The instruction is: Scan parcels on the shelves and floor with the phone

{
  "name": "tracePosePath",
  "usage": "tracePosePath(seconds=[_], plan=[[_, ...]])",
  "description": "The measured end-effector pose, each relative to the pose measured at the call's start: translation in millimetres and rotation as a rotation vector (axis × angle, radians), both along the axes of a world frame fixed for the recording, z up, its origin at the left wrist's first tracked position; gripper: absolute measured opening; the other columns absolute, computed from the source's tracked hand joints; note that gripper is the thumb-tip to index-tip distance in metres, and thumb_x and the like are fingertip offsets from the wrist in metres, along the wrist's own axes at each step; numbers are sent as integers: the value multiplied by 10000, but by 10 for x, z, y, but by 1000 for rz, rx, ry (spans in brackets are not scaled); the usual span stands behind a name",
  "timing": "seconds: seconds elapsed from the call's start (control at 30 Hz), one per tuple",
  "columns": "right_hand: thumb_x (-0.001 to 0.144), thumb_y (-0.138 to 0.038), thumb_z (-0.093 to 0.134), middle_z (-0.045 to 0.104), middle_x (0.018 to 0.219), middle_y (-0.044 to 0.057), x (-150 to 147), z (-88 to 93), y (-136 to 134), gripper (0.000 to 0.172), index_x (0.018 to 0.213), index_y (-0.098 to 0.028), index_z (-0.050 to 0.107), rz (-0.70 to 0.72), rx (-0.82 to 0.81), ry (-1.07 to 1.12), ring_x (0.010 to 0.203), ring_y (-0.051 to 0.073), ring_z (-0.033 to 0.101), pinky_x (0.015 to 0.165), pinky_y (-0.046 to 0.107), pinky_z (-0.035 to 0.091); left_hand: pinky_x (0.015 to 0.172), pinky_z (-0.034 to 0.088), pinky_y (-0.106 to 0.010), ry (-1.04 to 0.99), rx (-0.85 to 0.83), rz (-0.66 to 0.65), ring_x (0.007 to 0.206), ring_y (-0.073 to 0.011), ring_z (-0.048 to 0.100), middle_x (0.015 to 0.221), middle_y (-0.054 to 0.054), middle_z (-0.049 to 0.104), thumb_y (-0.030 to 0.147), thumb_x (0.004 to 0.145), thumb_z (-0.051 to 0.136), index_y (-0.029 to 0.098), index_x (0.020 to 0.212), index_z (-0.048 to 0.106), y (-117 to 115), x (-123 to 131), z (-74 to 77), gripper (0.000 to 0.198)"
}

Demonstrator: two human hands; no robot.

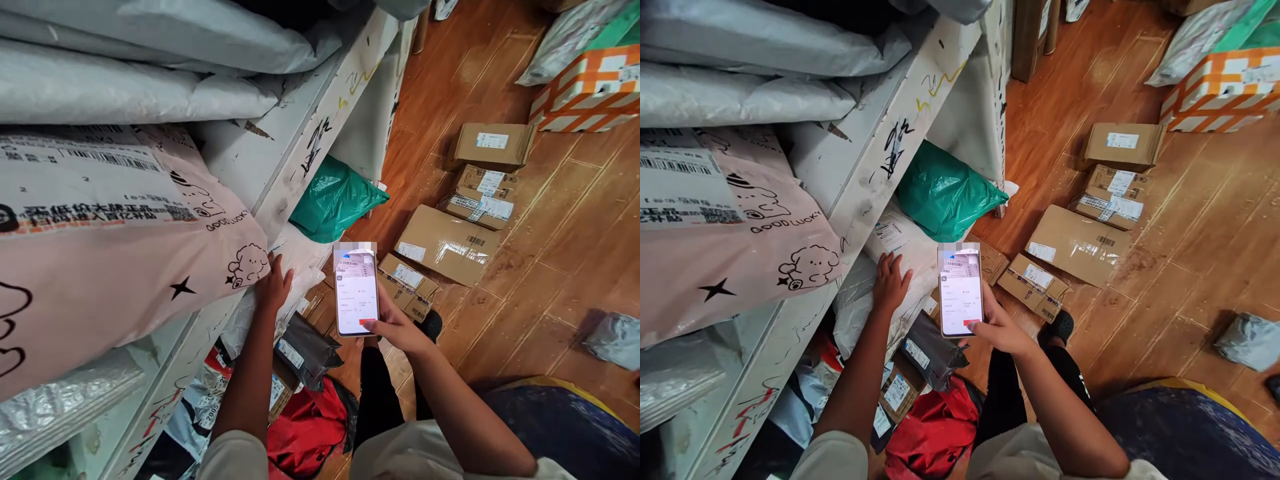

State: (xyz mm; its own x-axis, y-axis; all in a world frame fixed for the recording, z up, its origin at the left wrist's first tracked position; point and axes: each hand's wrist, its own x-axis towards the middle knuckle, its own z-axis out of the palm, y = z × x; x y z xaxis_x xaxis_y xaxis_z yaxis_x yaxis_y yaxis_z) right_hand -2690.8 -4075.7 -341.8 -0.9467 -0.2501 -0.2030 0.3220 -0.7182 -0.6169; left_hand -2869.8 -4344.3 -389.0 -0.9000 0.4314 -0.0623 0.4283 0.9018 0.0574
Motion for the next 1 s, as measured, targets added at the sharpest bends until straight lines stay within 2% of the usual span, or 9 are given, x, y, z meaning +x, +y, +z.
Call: tracePosePath(seconds=[0.17,0.4,0.53,0.63,0.67,0.8,0.87,0.9,1.0], plan=[[831,-242,696,617,1149,96,226,-42,0,876,1465,-365,105,78,-19,-63,866,264,677,610,404,614,1161,216,-492,26,-33,5,1421,-328,234,1482,-186,346,440,933,447,127,1379,428,4,2,-3,545],[842,-276,696,650,1121,100,387,44,31,935,1478,-336,14,174,-99,-77,827,247,697,620,373,607,1150,229,-505,37,-28,4,1405,-332,267,1458,-188,382,427,921,477,117,1358,454,17,-17,9,536],[873,-244,668,662,1108,85,511,176,168,882,1475,-336,30,157,-99,-65,816,223,695,635,344,597,1110,297,-522,31,-41,138,1356,-342,344,1395,-177,457,397,889,541,136,1239,552,224,-23,125,437],[895,-238,642,641,1154,80,651,294,353,846,1478,-365,42,152,-57,-79,835,214,678,653,358,600,1083,328,-540,58,-4,208,1317,-349,386,1282,-181,528,364,874,563,139,1162,589,680,-59,265,366],[899,-244,636,629,1179,81,702,332,426,847,1480,-377,34,151,-42,-89,832,209,671,653,359,600,1098,301,-552,69,18,155,1321,-346,378,1276,-179,527,353,872,566,142,1186,575,899,-84,309,378],[906,-267,623,589,1243,103,910,446,716,849,1486,-386,14,96,30,-175,865,226,657,648,368,594,1164,152,-560,79,89,-273,1417,-329,212,1439,-139,386,305,862,593,198,1352,462,1975,-267,383,519],[904,-280,620,587,1242,120,1012,474,830,836,1488,-370,29,41,61,-231,878,249,659,647,381,588,1153,135,-601,74,91,-409,1439,-349,127,1519,-81,282,269,829,643,295,1405,409,2500,-399,326,622],[900,-287,622,587,1242,126,1062,483,874,833,1486,-368,35,8,73,-261,892,262,660,641,383,584,1131,149,-639,57,90,-421,1439,-379,92,1542,-68,234,281,801,683,333,1419,389,2722,-471,273,686],[892,-293,621,607,1220,141,1208,497,956,798,1476,-358,81,-103,118,-339,865,279,668,618,383,571,1067,169,-725,-36,40,-334,1418,-446,55,1549,-85,194,348,693,794,329,1347,501,3151,-674,43,717]])
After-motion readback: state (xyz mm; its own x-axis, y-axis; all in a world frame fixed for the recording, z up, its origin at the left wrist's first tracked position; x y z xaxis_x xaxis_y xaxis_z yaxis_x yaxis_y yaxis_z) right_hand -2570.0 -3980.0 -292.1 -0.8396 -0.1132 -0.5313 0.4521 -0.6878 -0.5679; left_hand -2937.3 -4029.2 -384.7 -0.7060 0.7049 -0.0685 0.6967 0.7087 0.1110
